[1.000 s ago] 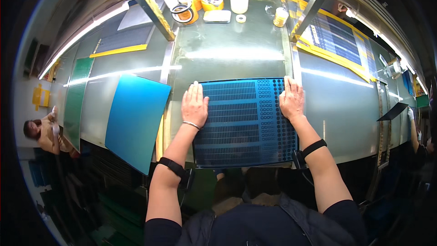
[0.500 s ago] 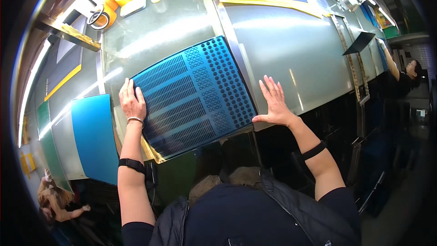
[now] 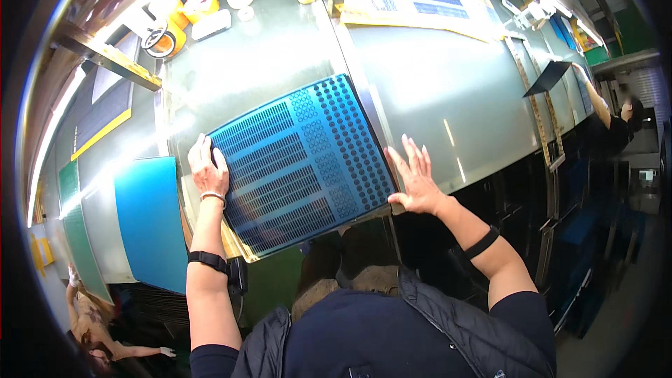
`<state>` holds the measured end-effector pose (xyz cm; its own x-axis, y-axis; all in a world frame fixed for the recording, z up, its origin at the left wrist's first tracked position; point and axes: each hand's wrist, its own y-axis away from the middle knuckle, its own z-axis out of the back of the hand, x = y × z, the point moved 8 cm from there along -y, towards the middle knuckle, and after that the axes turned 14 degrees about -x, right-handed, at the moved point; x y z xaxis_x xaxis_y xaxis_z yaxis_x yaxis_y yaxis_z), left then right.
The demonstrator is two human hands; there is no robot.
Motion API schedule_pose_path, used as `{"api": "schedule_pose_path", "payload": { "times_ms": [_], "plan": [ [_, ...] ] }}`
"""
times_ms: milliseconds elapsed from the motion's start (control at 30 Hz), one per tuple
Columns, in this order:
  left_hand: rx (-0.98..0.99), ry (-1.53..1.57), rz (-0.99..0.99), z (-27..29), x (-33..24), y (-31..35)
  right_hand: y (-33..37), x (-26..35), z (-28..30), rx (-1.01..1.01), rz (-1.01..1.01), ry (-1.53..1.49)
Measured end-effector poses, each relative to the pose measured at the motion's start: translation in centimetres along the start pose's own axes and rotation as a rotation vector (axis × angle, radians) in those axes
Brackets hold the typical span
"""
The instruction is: A worker is inspecting and sorting blue material sheets and mesh-like grids on a light table in a manufacturing facility.
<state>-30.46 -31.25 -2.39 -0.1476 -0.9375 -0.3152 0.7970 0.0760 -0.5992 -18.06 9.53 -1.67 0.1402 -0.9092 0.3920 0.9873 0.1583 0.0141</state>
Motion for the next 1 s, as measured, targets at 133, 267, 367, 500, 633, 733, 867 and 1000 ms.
{"api": "schedule_pose_path", "payload": {
  "times_ms": [133,267,367,500,633,733,867,1000],
  "plan": [
    [0.006,0.031,0.014,0.0,0.1,0.3,-1.6,4.4,0.8,0.055,0.249,0.124],
    [0.218,-0.146,0.006,-1.3,0.0,0.3,-2.9,11.8,-4.8,0.101,0.719,-0.198],
    [0.325,-0.294,0.002,-2.2,0.4,0.4,-10.7,10.5,-4.9,-0.009,0.601,0.027],
    [0.277,-0.319,0.005,-1.3,0.3,0.0,-17.9,2.5,-2.6,-0.332,0.176,0.238],
    [0.102,-0.184,0.000,0.3,2.4,1.8,-16.3,1.5,-2.2,-0.264,0.101,0.160],
    [0.157,-0.017,-0.139,5.3,-0.5,5.9,-9.2,0.4,-0.4,-0.269,0.204,0.053],
    [0.511,0.270,-0.317,13.2,-6.7,14.3,1.0,2.5,0.4,-0.221,0.369,0.074],
    [0.509,0.002,-0.411,11.3,-5.0,18.9,3.5,2.8,-0.5,-0.123,0.272,0.147]
  ]
}}
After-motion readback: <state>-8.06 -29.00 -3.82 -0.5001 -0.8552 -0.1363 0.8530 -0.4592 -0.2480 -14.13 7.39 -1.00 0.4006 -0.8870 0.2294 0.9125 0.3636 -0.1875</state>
